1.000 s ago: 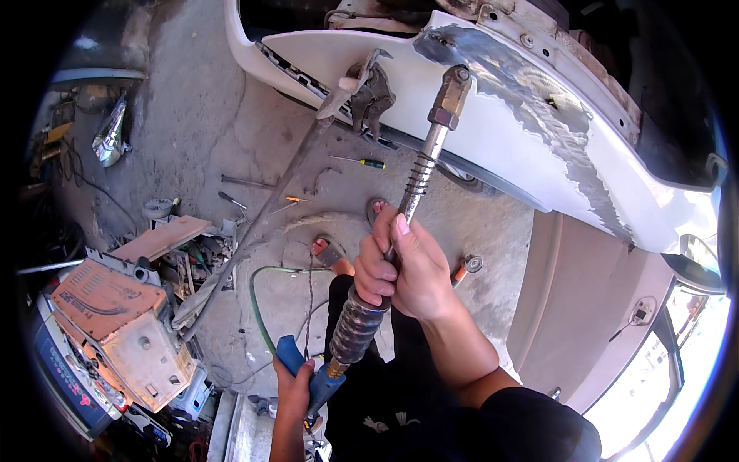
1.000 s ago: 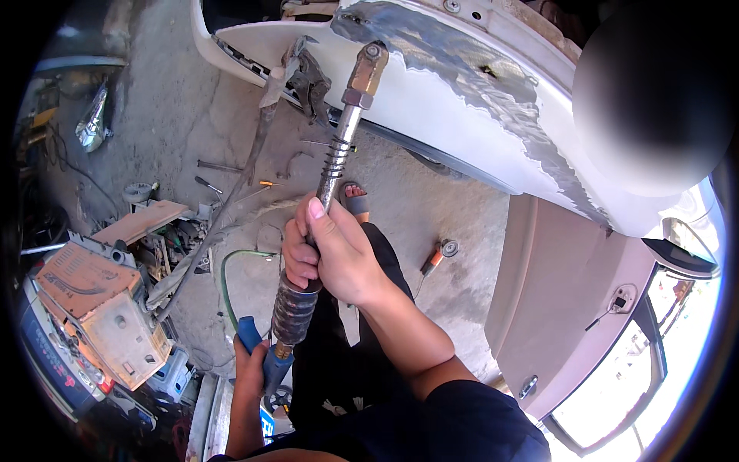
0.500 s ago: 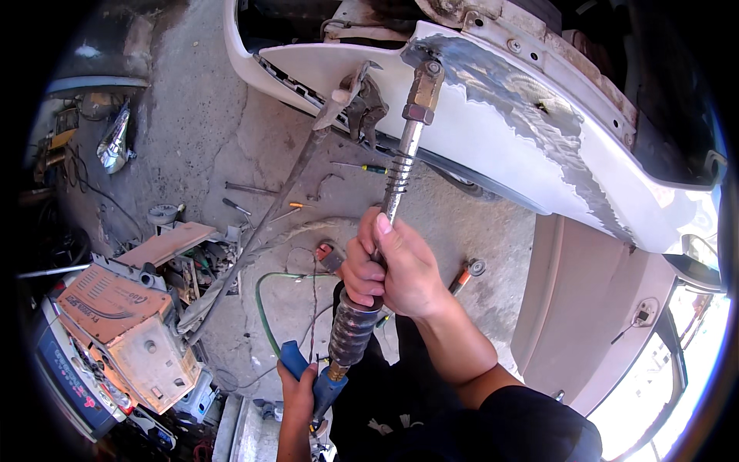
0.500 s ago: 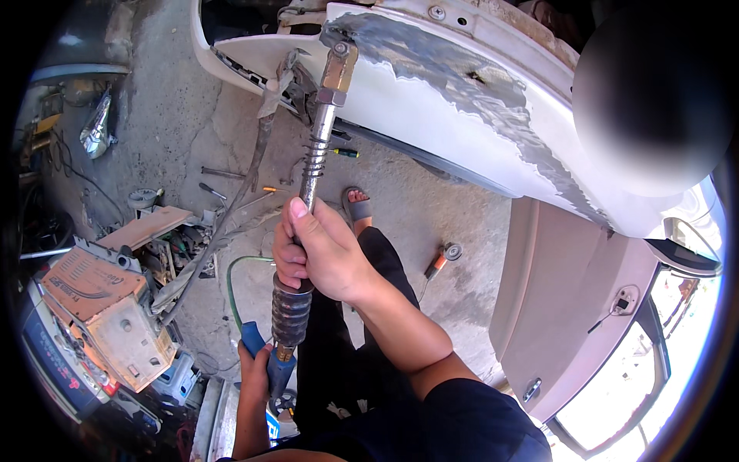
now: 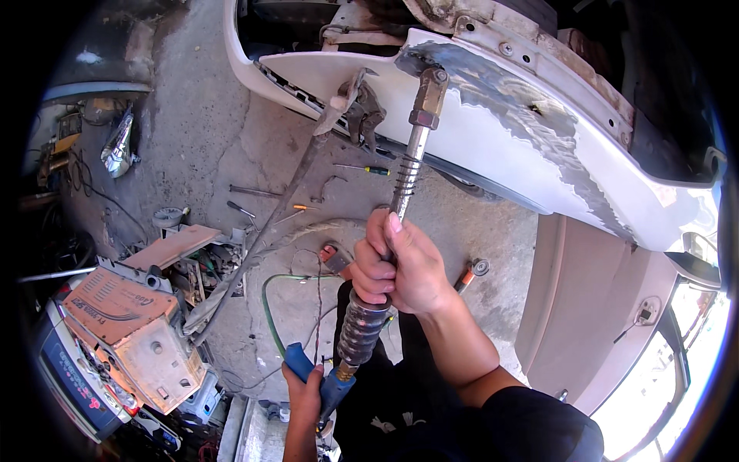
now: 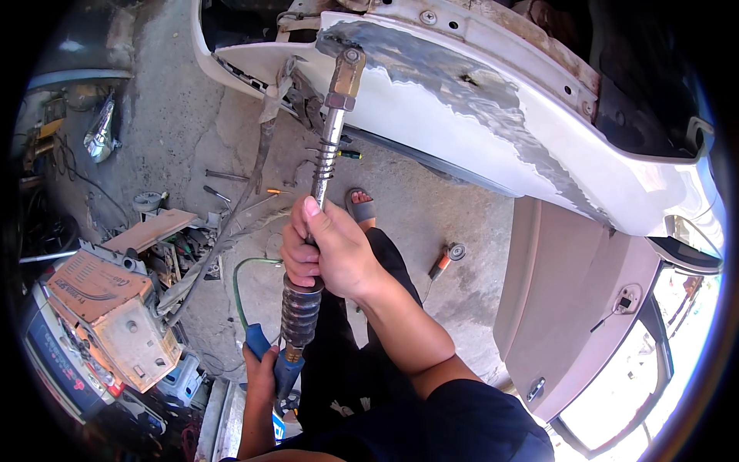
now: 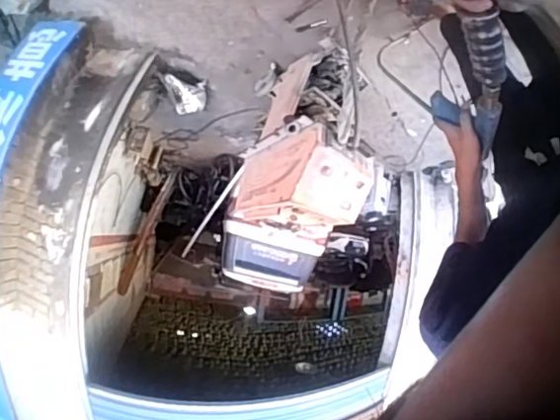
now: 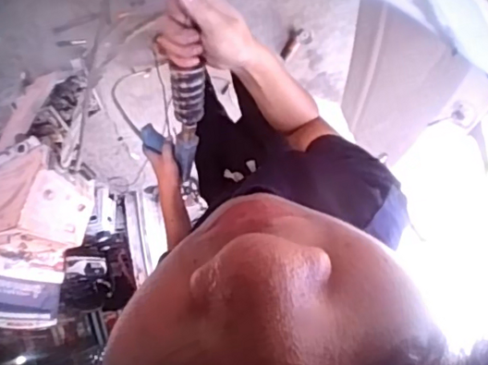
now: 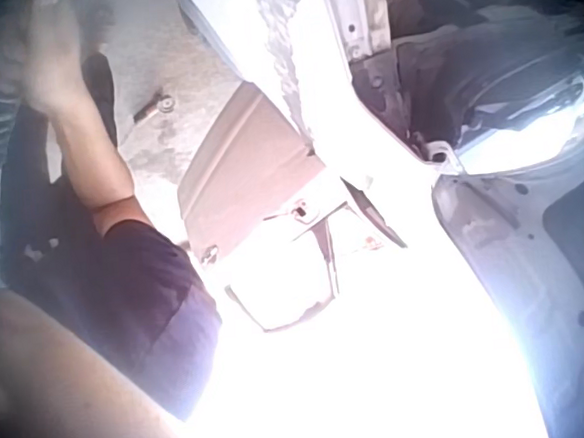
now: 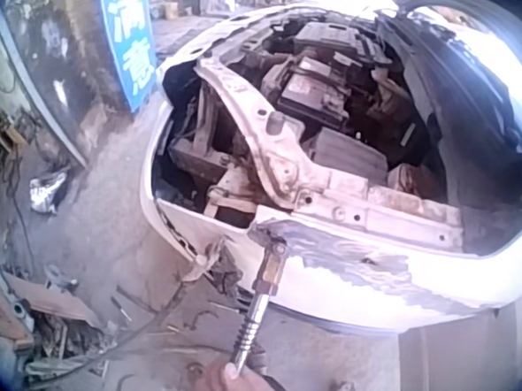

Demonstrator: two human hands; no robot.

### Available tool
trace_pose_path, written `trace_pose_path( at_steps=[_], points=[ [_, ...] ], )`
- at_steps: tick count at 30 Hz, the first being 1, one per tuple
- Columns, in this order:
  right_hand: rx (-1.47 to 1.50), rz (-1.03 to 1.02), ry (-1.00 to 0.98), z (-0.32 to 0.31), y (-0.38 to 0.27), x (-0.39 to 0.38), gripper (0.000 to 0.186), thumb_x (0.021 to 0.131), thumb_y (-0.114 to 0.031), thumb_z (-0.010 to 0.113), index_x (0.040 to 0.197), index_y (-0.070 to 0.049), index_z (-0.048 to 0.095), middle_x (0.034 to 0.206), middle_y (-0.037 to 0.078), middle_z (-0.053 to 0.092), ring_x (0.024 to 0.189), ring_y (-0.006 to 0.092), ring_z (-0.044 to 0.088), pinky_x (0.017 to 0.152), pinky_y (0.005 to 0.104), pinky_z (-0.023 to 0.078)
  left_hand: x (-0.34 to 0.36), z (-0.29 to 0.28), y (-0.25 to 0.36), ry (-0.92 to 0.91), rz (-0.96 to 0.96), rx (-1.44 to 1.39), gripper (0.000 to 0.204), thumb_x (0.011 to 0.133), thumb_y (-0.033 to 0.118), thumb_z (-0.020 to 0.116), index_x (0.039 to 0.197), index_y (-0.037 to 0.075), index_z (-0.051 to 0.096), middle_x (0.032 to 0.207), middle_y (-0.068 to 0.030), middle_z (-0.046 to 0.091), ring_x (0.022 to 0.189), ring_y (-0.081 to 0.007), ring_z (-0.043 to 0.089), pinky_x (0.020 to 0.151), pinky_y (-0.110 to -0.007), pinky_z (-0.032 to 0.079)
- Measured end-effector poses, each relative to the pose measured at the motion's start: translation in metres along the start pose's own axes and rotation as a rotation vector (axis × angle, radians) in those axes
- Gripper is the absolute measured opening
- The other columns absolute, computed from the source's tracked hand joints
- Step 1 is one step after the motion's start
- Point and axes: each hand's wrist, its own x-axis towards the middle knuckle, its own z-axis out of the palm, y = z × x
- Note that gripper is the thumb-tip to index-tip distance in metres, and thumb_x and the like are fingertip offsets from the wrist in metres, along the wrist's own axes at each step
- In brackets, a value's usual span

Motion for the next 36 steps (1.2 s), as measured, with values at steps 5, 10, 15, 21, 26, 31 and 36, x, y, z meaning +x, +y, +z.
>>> trace_pose_path(
  at_steps=[5, 10, 15, 21, 26, 31, 36],
  points=[
    [0.065, 0.028, 0.007, 0.004, -0.002, -0.001, 0.040, 0.101, -0.046, 0.038, 0.081, -0.011, 0.034, 0.059, -0.001, 0.030, 0.047, 0.0093, 0.027, 0.043, 0.0251, 0.029, -0.010, 0.000, -0.002, 0.037, -0.002, -0.020, 0.084, 0.087, 0.020, 0.063, 0.147, -0.004, 0.010, 0.129, -0.0239, 0.043, 0.111, -0.0285, 0.052, 0.094, -0.036, 0.044],
    [0.099, 0.057, 0.005, 0.008, -0.006, -0.003, 0.042, 0.101, -0.048, 0.038, 0.080, -0.011, 0.035, 0.058, -0.001, 0.030, 0.047, 0.0095, 0.027, 0.043, 0.0252, 0.030, -0.022, -0.003, 0.006, 0.036, -0.052, -0.038, 0.087, 0.087, 0.025, 0.065, 0.146, -0.006, 0.009, 0.130, -0.0247, 0.043, 0.111, -0.0295, 0.051, 0.096, -0.035, 0.042],
    [-0.319, -0.149, 0.043, -0.004, 0.021, 0.001, 0.039, 0.096, -0.043, 0.053, 0.087, -0.006, 0.050, 0.064, 0.006, 0.050, 0.057, 0.0165, 0.052, 0.059, 0.0305, 0.047, -0.030, 0.000, 0.016, 0.102, -0.029, -0.069, 0.090, 0.086, 0.027, 0.066, 0.147, -0.006, 0.007, 0.131, -0.0256, 0.043, 0.110, -0.0294, 0.052, 0.095, -0.034, 0.042],
    [-0.141, 0.127, 0.107, 0.012, -0.003, 0.009, 0.026, 0.088, -0.021, 0.066, 0.077, -0.001, 0.054, 0.055, 0.007, 0.053, 0.048, 0.0196, 0.057, 0.049, 0.0328, 0.049, -0.020, -0.006, 0.009, 0.088, -0.015, -0.010, 0.092, 0.085, 0.028, 0.068, 0.147, -0.006, 0.008, 0.131, -0.0261, 0.042, 0.110, -0.0287, 0.052, 0.093, -0.034, 0.043],
    [-0.123, -0.076, 0.137, 0.015, -0.030, 0.028, 0.036, 0.090, -0.035, 0.061, 0.076, -0.002, 0.053, 0.057, 0.009, 0.052, 0.050, 0.0206, 0.057, 0.050, 0.0347, 0.049, -0.017, -0.004, 0.011, 0.055, -0.011, -0.031, 0.088, 0.084, 0.026, 0.069, 0.144, -0.008, 0.014, 0.126, -0.0225, 0.045, 0.107, -0.0270, 0.053, 0.091, -0.034, 0.045],
    [0.037, -0.019, -0.058, 0.016, 0.039, -0.024, 0.029, 0.086, -0.023, 0.065, 0.078, 0.001, 0.053, 0.058, 0.008, 0.049, 0.052, 0.0206, 0.055, 0.051, 0.0340, 0.048, -0.020, -0.001, -0.005, -0.173, -0.102, -0.165, 0.063, 0.084, 0.019, 0.065, 0.135, 0.000, 0.032, 0.116, -0.0167, 0.053, 0.098, -0.0247, 0.060, 0.077, -0.037, 0.053],
    [0.054, -0.010, -0.042, 0.009, 0.039, -0.027, 0.025, 0.089, -0.019, 0.062, 0.079, 0.001, 0.053, 0.061, 0.008, 0.052, 0.054, 0.0193, 0.056, 0.053, 0.0330, 0.048, -0.012, -0.005, 0.003, -0.283, -0.194, -0.161, 0.076, 0.082, 0.020, 0.070, 0.138, -0.004, 0.024, 0.118, -0.0171, 0.047, 0.104, -0.0239, 0.053, 0.086, -0.036, 0.048]
  ],
)
